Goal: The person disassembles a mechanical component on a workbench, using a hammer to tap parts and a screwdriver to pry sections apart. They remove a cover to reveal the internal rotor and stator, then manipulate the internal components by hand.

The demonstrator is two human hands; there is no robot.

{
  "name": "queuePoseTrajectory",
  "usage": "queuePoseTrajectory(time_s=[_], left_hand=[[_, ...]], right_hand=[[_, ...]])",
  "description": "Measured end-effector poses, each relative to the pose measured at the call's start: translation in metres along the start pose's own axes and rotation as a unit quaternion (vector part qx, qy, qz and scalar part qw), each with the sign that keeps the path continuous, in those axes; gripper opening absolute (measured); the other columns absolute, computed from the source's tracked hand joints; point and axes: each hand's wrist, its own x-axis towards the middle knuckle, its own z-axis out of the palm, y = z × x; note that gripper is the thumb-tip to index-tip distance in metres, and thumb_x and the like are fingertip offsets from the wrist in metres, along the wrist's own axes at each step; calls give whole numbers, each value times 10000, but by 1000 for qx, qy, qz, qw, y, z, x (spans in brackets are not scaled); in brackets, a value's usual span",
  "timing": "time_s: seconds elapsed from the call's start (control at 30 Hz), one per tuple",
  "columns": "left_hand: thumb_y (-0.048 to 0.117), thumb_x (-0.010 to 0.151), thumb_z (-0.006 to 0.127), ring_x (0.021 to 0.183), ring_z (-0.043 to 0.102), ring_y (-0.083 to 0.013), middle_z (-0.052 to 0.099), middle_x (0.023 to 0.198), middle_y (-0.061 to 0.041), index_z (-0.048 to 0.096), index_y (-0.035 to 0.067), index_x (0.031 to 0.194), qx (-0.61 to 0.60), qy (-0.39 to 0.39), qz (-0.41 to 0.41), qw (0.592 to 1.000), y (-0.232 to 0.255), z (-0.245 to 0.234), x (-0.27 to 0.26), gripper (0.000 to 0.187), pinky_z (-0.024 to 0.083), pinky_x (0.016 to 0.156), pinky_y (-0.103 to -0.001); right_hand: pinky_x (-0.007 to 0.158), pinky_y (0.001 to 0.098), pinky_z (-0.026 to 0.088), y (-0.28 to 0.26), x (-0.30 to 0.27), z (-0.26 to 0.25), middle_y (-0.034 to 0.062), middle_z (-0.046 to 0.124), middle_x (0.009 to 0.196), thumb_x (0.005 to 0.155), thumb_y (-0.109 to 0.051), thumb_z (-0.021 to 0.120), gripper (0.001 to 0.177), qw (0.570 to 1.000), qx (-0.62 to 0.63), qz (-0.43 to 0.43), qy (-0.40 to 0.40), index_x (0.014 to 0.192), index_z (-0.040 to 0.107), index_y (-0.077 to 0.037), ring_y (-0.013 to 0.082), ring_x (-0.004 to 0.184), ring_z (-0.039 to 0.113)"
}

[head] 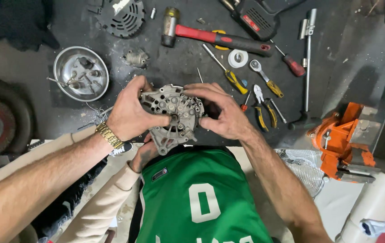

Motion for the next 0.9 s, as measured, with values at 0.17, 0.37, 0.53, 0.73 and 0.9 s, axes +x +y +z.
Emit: queuePoseTrajectory(time_s=[0.17,0.37,0.53,0.73,0.9], left_hand=[[377,487,992,762,558,-307,502,845,-115,534,83,901,-2,-3,-2,1000,-1,0,1,684,441,727,-408],[407,599,972,673,517,-275,507,805,-72,551,60,793,-37,21,-82,996,29,-6,-2,579,492,767,-427],[351,458,989,747,561,-306,536,855,-104,535,86,887,4,11,-2,1000,-3,1,2,678,428,693,-417],[371,457,1001,750,556,-321,530,856,-114,542,86,889,0,14,-5,1000,-7,3,-1,692,434,701,-424],[359,465,988,757,556,-313,518,849,-111,534,92,899,7,14,-18,1000,-1,1,-3,682,436,712,-424]], right_hand=[[921,361,485,5,-10,6,151,650,1394,727,-113,739,604,998,44,27,31,1325,653,-90,266,1166,619],[965,295,456,18,-15,17,148,635,1427,765,-64,773,548,985,156,42,67,1305,679,-60,195,1270,574],[998,345,468,22,-14,11,208,588,1464,763,-61,792,542,987,151,24,44,1295,687,-49,264,1301,559],[962,315,527,28,-32,33,219,644,1366,800,-18,825,449,971,180,37,155,1231,702,17,249,1229,641],[999,334,529,23,-37,35,222,610,1407,867,6,786,326,978,138,22,156,1187,727,21,281,1267,627]])
